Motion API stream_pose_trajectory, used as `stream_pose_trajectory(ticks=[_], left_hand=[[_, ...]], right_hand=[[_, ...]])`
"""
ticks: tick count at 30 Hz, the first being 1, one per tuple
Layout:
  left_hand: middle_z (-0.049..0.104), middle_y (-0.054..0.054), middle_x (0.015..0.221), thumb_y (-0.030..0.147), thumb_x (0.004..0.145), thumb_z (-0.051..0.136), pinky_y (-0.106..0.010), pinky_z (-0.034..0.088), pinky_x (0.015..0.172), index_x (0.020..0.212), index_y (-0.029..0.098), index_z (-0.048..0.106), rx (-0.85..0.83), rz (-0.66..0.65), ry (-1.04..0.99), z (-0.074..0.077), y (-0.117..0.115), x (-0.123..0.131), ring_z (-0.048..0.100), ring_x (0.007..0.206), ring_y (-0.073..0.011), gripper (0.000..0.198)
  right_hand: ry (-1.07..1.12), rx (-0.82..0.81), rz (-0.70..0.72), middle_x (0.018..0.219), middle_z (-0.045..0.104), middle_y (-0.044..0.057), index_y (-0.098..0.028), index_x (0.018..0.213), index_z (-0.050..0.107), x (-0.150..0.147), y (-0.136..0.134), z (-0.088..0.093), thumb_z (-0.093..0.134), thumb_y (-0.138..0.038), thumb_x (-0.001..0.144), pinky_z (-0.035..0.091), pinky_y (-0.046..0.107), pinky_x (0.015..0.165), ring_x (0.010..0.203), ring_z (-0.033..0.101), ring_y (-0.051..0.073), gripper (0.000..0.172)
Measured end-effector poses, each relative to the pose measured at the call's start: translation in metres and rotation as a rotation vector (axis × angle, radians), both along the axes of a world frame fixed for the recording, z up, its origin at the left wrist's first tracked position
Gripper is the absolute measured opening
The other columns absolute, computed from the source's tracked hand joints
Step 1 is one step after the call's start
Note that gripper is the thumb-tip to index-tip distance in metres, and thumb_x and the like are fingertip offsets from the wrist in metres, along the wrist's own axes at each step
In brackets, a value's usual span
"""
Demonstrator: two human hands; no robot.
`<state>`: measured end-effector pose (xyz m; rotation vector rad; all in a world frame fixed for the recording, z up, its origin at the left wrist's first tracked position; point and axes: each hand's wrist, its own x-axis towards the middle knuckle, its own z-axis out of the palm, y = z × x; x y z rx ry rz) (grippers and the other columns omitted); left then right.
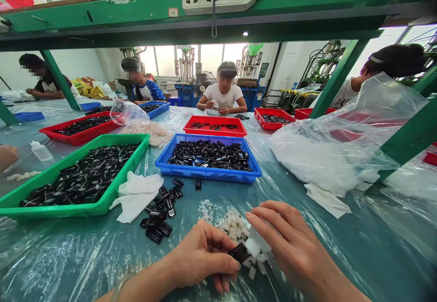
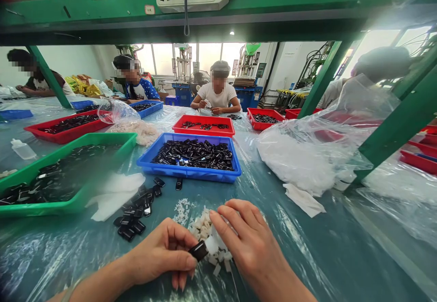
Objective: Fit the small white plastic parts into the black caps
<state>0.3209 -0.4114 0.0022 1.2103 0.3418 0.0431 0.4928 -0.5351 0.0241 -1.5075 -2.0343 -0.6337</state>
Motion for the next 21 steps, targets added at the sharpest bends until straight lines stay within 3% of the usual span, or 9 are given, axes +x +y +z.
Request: stream_pose_trajectory(ticks=[21], left_hand=[[0.062,-0.003,0.057,0.030,0.061,0.073,-0.016,0.043,0.042,0.069,0.009,0.068,-0.003,-0.003,0.022,0.0018,-0.0032,0.0012,0.054,0.042,-0.0072,0.024]], right_hand=[[-0.046,0.065,-0.061,0.098,0.062,0.011,-0.015,0.111,0.057,-0.0026,0.0010,-0.0023,0.030,-0.007,0.096,0.039,0.043,0.083,0.099,0.050,0.025,0.032]])
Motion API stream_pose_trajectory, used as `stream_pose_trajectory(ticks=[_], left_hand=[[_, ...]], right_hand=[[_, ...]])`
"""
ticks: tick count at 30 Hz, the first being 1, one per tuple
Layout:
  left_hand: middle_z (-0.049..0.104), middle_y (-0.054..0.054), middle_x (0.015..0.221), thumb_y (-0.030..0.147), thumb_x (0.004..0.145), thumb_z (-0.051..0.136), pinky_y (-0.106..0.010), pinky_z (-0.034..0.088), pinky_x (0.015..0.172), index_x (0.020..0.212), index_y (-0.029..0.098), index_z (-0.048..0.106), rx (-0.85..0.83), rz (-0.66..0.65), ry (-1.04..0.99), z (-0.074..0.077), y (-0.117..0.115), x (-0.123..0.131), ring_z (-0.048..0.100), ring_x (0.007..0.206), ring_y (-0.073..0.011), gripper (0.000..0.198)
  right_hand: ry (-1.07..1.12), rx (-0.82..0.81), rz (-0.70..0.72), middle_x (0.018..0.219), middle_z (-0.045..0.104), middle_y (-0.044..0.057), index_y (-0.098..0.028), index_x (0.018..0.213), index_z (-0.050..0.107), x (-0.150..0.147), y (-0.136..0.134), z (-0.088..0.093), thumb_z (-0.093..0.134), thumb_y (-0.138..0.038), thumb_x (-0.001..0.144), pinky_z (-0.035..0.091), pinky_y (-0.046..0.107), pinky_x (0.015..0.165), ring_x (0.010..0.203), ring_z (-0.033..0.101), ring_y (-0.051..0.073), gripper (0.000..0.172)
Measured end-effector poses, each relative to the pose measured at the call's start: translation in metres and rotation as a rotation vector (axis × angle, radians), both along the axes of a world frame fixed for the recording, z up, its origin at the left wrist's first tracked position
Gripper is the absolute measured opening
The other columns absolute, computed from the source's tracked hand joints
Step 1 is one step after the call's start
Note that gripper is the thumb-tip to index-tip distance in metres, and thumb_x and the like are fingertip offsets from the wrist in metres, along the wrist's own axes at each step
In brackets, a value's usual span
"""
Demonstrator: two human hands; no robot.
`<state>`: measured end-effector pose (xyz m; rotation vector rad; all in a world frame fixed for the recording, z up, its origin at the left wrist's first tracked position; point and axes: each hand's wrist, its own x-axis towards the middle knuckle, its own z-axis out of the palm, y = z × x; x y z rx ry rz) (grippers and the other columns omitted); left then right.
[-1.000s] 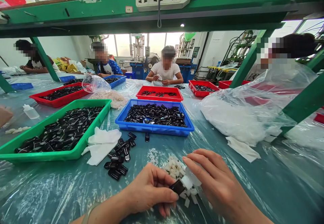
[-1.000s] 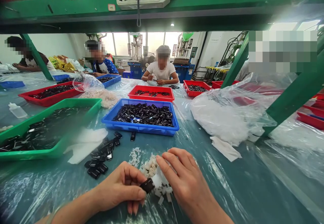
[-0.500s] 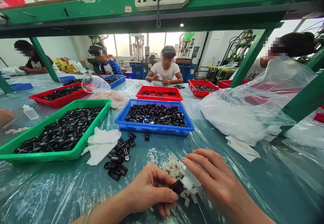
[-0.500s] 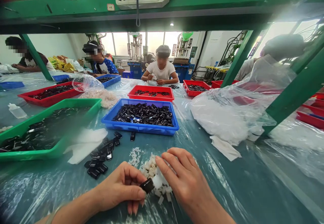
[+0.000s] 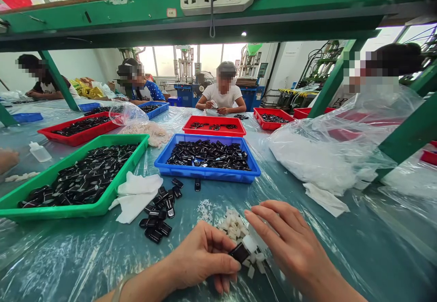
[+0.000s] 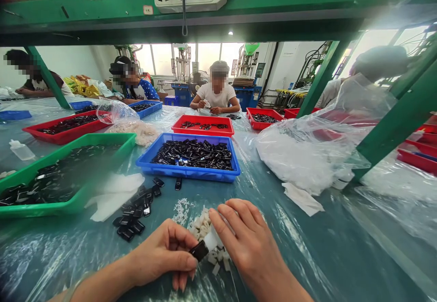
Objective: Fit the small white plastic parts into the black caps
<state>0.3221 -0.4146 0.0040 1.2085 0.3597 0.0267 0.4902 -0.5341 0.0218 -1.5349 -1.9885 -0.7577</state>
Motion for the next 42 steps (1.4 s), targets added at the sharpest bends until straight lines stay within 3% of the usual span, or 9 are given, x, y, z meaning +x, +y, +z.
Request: stream_pose_trajectory(ticks=[8,13,28,42], left_hand=[[0.060,-0.002,0.055,0.030,0.060,0.074,-0.016,0.043,0.040,0.067,0.008,0.067,-0.013,0.003,0.009,0.000,-0.002,0.001,0.054,0.041,-0.0078,0.024],[0.060,-0.002,0.054,0.030,0.060,0.074,-0.016,0.043,0.040,0.065,0.008,0.066,-0.033,0.010,-0.004,0.001,-0.002,0.001,0.054,0.040,-0.0081,0.024],[0.062,-0.003,0.057,0.023,0.064,0.071,-0.015,0.044,0.041,0.069,0.008,0.068,-0.073,0.003,-0.071,0.001,-0.001,-0.002,0.055,0.041,-0.0069,0.016],[0.059,-0.002,0.052,0.025,0.060,0.072,-0.014,0.041,0.036,0.058,0.008,0.062,-0.079,-0.008,-0.013,0.004,-0.005,0.001,0.052,0.037,-0.0061,0.020]], right_hand=[[-0.022,0.041,-0.014,0.092,0.064,0.010,-0.012,0.104,0.060,-0.004,0.002,0.008,0.034,0.001,0.089,0.042,0.039,0.078,0.091,0.053,0.023,0.032],[0.079,0.034,-0.019,0.095,0.063,0.009,-0.016,0.108,0.057,-0.003,0.002,0.001,0.032,0.004,0.087,0.042,0.040,0.080,0.095,0.052,0.023,0.039],[0.105,-0.025,0.053,0.099,0.061,0.009,-0.017,0.110,0.056,0.003,-0.001,0.001,0.032,0.004,0.088,0.040,0.040,0.081,0.099,0.049,0.024,0.040],[0.094,0.016,0.031,0.099,0.060,0.009,-0.016,0.111,0.056,-0.001,0.001,-0.002,0.032,0.002,0.089,0.039,0.041,0.082,0.097,0.048,0.025,0.037]])
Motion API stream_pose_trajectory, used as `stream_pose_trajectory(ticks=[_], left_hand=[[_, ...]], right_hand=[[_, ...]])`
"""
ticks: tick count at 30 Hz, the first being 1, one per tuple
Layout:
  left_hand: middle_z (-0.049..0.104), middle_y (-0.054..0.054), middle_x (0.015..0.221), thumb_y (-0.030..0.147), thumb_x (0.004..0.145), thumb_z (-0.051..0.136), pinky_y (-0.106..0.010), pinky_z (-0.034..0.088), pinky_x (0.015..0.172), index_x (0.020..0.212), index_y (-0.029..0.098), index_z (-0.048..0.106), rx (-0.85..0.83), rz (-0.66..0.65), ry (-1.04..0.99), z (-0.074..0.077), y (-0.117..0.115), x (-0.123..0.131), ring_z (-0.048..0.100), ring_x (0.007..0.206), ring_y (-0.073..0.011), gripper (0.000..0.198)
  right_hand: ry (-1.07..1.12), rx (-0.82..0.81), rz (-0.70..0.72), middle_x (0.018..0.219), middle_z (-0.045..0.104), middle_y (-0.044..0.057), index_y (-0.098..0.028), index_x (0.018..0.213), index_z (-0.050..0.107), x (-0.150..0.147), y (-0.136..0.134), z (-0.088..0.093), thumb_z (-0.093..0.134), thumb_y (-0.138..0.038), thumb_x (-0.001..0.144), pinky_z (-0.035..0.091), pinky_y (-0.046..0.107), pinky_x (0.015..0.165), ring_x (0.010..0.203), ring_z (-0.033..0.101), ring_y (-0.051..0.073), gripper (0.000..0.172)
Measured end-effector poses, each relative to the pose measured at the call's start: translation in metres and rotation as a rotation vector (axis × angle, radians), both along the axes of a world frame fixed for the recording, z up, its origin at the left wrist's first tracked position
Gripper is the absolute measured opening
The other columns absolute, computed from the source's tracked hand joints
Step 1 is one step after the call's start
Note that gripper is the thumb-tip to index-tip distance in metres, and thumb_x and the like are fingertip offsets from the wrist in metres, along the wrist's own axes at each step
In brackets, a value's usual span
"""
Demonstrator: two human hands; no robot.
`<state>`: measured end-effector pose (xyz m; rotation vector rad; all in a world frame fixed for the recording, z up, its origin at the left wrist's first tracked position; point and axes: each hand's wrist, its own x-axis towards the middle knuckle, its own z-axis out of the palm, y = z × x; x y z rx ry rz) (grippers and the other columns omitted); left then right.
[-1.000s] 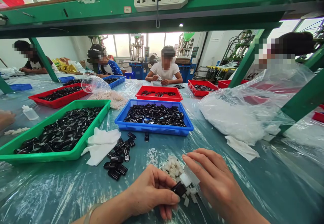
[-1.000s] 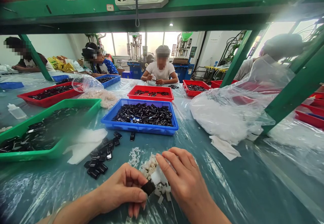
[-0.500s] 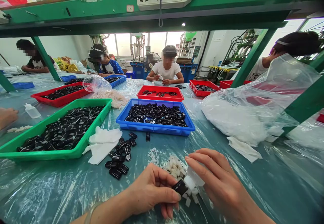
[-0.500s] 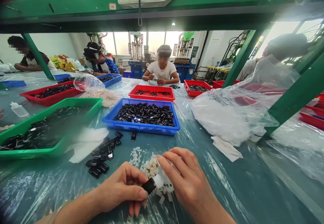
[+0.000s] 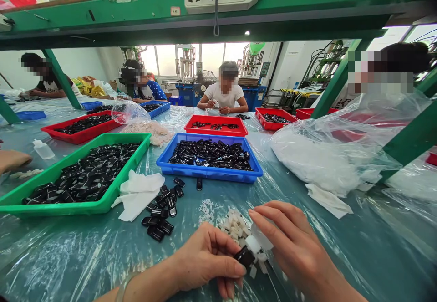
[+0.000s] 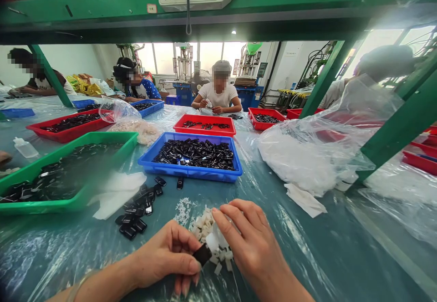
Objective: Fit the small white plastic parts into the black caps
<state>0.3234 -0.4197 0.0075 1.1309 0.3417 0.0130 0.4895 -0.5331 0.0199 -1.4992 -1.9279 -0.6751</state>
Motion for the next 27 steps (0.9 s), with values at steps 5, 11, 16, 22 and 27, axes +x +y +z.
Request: stream_pose_trajectory(ticks=[5,11,16,22,27], left_hand=[[0.059,-0.002,0.052,0.024,0.063,0.070,-0.013,0.043,0.039,0.061,0.008,0.063,0.020,-0.009,-0.015,-0.0033,0.0009,-0.0005,0.053,0.038,-0.0059,0.018],[0.059,-0.001,0.053,0.023,0.062,0.070,-0.013,0.042,0.038,0.062,0.009,0.063,0.038,0.027,-0.009,-0.0029,0.0015,0.0003,0.053,0.039,-0.0058,0.016],[0.058,0.000,0.051,0.024,0.062,0.070,-0.013,0.042,0.038,0.061,0.009,0.063,0.060,0.044,-0.009,0.0015,0.0014,0.0007,0.052,0.038,-0.0051,0.016],[0.059,-0.001,0.052,0.024,0.062,0.070,-0.014,0.042,0.039,0.062,0.009,0.064,0.054,0.053,-0.011,0.0011,0.0008,0.0005,0.053,0.039,-0.0057,0.016],[0.059,-0.001,0.052,0.024,0.061,0.070,-0.014,0.042,0.039,0.062,0.009,0.063,0.052,0.030,-0.006,-0.0009,-0.0005,-0.0002,0.052,0.039,-0.0054,0.016]], right_hand=[[-0.040,0.017,-0.022,0.098,0.061,0.010,-0.015,0.111,0.056,-0.0017,0.0003,0.0024,0.034,0.000,0.091,0.038,0.041,0.082,0.096,0.049,0.025,0.033],[-0.064,0.015,-0.031,0.097,0.061,0.011,-0.014,0.110,0.057,-0.0014,-0.0010,0.0027,0.033,-0.004,0.093,0.037,0.043,0.083,0.096,0.050,0.026,0.031],[-0.057,-0.023,0.003,0.097,0.060,0.011,-0.014,0.109,0.057,0.0012,-0.0018,0.0061,0.034,-0.005,0.094,0.037,0.043,0.082,0.095,0.049,0.025,0.029],[-0.006,-0.060,0.030,0.097,0.059,0.010,-0.014,0.108,0.057,0.0043,-0.0012,0.0059,0.031,0.000,0.090,0.037,0.041,0.081,0.096,0.047,0.024,0.035],[0.004,-0.065,0.022,0.096,0.059,0.009,-0.014,0.108,0.057,0.0033,0.0003,0.0035,0.032,0.003,0.088,0.037,0.041,0.081,0.095,0.047,0.024,0.037]])
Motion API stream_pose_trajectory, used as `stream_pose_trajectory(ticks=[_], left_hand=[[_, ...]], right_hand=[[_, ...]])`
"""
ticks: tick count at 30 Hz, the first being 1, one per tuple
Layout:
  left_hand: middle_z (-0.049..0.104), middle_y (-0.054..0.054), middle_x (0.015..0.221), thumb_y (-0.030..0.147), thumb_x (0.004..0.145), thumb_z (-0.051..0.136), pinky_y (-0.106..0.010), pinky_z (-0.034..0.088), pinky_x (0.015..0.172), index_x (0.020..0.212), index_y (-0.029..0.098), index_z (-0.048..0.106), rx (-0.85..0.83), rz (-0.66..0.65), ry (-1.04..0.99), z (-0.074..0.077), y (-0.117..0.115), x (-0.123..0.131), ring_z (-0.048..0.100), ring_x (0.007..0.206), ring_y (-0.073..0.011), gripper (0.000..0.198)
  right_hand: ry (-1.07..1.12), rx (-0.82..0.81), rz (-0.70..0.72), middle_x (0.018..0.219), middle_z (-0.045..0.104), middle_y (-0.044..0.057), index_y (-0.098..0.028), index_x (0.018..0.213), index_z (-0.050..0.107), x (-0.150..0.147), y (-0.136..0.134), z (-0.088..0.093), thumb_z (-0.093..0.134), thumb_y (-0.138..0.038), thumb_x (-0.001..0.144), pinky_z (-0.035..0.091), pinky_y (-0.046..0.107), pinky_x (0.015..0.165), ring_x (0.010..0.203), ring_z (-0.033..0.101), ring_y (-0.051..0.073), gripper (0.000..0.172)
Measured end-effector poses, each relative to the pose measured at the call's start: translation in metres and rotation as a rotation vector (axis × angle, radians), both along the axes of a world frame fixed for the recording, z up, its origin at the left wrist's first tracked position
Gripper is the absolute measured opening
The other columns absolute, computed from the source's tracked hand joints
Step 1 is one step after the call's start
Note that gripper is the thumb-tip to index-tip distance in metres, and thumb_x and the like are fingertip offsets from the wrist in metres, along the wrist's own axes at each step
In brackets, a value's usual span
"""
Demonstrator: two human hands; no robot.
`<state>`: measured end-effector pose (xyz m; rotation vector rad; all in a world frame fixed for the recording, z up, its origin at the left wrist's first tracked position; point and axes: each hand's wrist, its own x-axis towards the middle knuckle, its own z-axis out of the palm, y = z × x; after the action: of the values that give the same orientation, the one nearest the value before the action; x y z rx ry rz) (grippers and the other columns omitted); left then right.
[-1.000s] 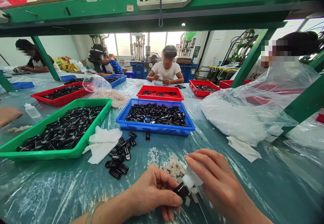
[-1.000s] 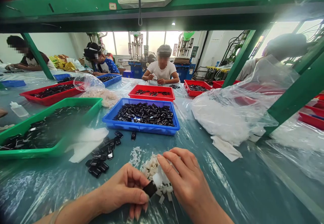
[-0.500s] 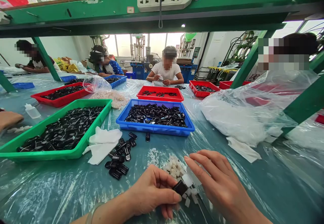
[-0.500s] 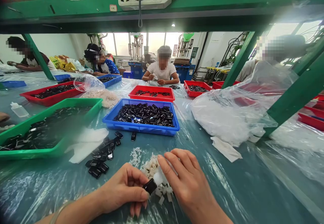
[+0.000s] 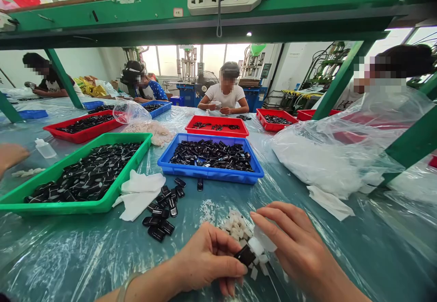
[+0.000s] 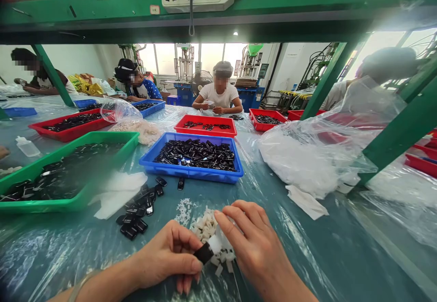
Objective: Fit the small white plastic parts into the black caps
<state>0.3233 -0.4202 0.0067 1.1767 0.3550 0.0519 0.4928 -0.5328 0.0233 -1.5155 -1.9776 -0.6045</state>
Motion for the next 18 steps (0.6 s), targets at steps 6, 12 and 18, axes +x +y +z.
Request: stream_pose_trajectory(ticks=[6,12,18], left_hand=[[0.058,-0.001,0.051,0.025,0.062,0.071,-0.014,0.042,0.039,0.061,0.009,0.064,-0.008,-0.016,-0.004,-0.0020,0.0003,0.0006,0.052,0.038,-0.0059,0.018],[0.060,-0.002,0.053,0.026,0.062,0.072,-0.014,0.042,0.039,0.061,0.009,0.063,0.000,-0.009,0.000,-0.0047,0.0003,0.0007,0.052,0.039,-0.0058,0.019],[0.060,-0.001,0.054,0.028,0.061,0.073,-0.014,0.043,0.040,0.065,0.009,0.065,0.005,0.009,0.000,-0.0036,0.0001,0.0006,0.053,0.040,-0.0061,0.021]], right_hand=[[-0.003,0.030,-0.033,0.096,0.060,0.010,-0.015,0.109,0.057,-0.0022,0.0005,-0.0032,0.031,0.004,0.087,0.037,0.041,0.081,0.095,0.048,0.025,0.039],[-0.049,0.043,-0.060,0.096,0.061,0.011,-0.014,0.109,0.059,-0.0026,-0.0014,-0.0030,0.034,-0.001,0.090,0.037,0.042,0.082,0.095,0.050,0.026,0.034],[-0.077,0.036,-0.041,0.096,0.061,0.011,-0.013,0.109,0.058,-0.0010,-0.0022,0.0004,0.033,-0.005,0.093,0.038,0.043,0.082,0.095,0.049,0.026,0.030]])
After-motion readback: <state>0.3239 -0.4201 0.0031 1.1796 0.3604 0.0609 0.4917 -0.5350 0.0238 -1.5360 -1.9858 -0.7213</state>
